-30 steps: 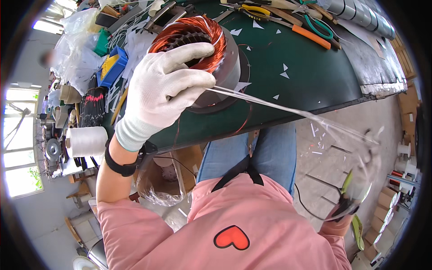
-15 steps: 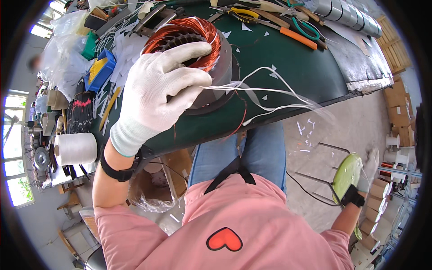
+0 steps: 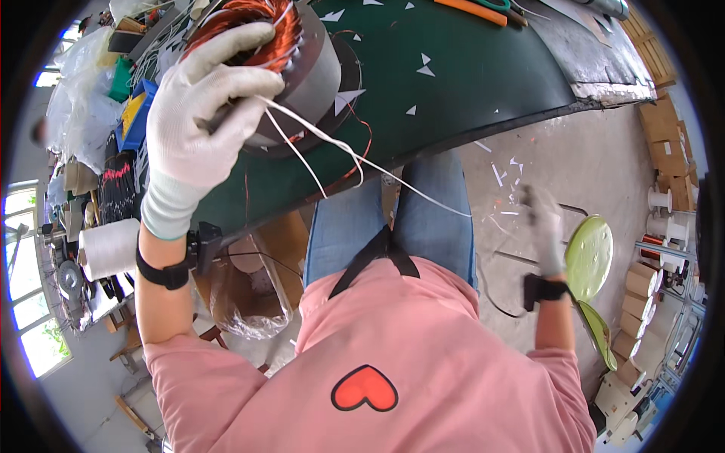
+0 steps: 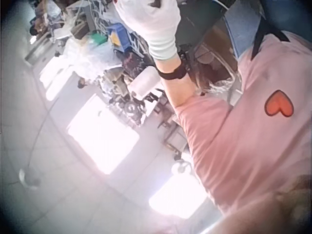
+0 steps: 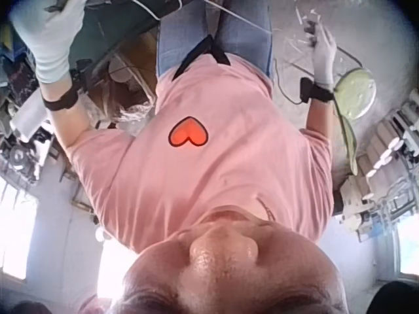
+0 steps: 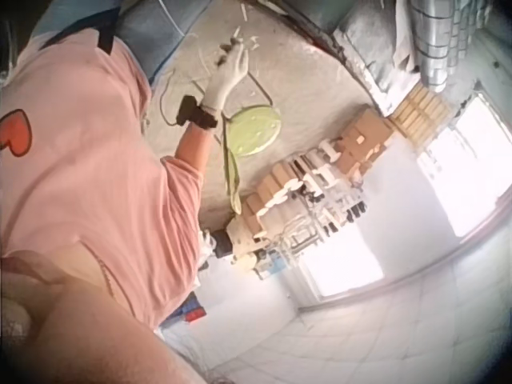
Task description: Securely wrapping and tying thread around the copper windings of a motor stator.
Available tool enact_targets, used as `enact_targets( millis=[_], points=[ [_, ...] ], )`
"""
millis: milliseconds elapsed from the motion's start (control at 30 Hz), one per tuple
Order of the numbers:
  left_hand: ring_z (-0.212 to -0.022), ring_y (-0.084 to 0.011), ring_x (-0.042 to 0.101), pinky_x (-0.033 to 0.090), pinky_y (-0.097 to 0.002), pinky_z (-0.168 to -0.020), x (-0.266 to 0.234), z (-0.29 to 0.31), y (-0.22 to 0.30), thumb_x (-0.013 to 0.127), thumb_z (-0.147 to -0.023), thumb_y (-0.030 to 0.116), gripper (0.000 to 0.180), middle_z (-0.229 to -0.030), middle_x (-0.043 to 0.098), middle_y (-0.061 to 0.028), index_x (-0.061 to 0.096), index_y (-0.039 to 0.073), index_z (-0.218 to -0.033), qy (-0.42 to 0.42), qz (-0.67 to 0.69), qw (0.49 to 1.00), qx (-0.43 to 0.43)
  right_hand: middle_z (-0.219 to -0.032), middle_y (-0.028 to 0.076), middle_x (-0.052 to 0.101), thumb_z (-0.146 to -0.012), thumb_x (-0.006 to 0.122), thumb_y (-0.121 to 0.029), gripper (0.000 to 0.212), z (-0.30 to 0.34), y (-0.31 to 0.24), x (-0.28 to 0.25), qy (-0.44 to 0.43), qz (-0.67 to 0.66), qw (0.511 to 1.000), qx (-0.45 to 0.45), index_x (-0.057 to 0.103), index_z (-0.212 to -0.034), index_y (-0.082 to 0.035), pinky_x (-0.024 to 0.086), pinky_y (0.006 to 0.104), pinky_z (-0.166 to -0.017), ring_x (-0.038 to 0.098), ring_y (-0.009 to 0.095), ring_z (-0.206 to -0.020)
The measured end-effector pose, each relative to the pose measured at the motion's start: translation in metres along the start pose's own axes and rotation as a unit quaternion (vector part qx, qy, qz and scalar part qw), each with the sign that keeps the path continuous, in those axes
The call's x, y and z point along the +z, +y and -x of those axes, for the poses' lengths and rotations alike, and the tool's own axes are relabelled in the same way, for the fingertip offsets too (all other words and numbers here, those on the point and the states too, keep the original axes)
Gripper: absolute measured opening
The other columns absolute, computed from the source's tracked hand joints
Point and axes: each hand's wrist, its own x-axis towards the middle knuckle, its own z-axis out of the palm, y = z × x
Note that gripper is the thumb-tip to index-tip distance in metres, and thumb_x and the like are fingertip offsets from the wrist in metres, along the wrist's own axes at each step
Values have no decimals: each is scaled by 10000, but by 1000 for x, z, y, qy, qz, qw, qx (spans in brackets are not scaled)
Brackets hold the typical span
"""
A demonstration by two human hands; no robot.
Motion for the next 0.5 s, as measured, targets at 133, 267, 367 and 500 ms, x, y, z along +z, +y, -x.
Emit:
enact_targets(
  millis=[133,267,367,500],
  points=[
    [-1020,-199,685,521,-298,-912,1,-2,-3,646,-812,-93,219,-1295,647,-167,736,13,-981,-12,-29,999,14,-832,-19,618,-1012,606,-308,309,11,-53,137,-218,-183,956,78,708,-1141,-46,459,233,-586,547,68,-639],
    [-1091,-222,667,513,-315,-944,-3,0,4,647,-805,-89,224,-1295,645,-176,742,20,-977,-16,34,999,-25,-803,-34,572,-1020,594,-281,265,32,-47,136,-530,-289,797,-19,657,-1020,-24,417,210,-501,538,43,-630],
    [-922,-192,696,524,-297,-833,-11,3,10,674,-773,-78,198,-1260,661,-169,731,36,-924,-40,-18,998,-37,-868,-35,611,-1010,562,-180,155,44,79,17,-101,-341,929,105,652,-1118,-114,479,247,-640,564,56,-769],
    [-840,-178,696,522,-285,-769,-10,0,6,697,-759,-68,179,-1241,671,-157,722,40,-899,-19,-25,1000,2,-864,-12,603,-1054,449,-300,269,73,321,-291,354,-200,890,204,635,-1038,-106,429,255,-582,532,120,-696]
  ],
)
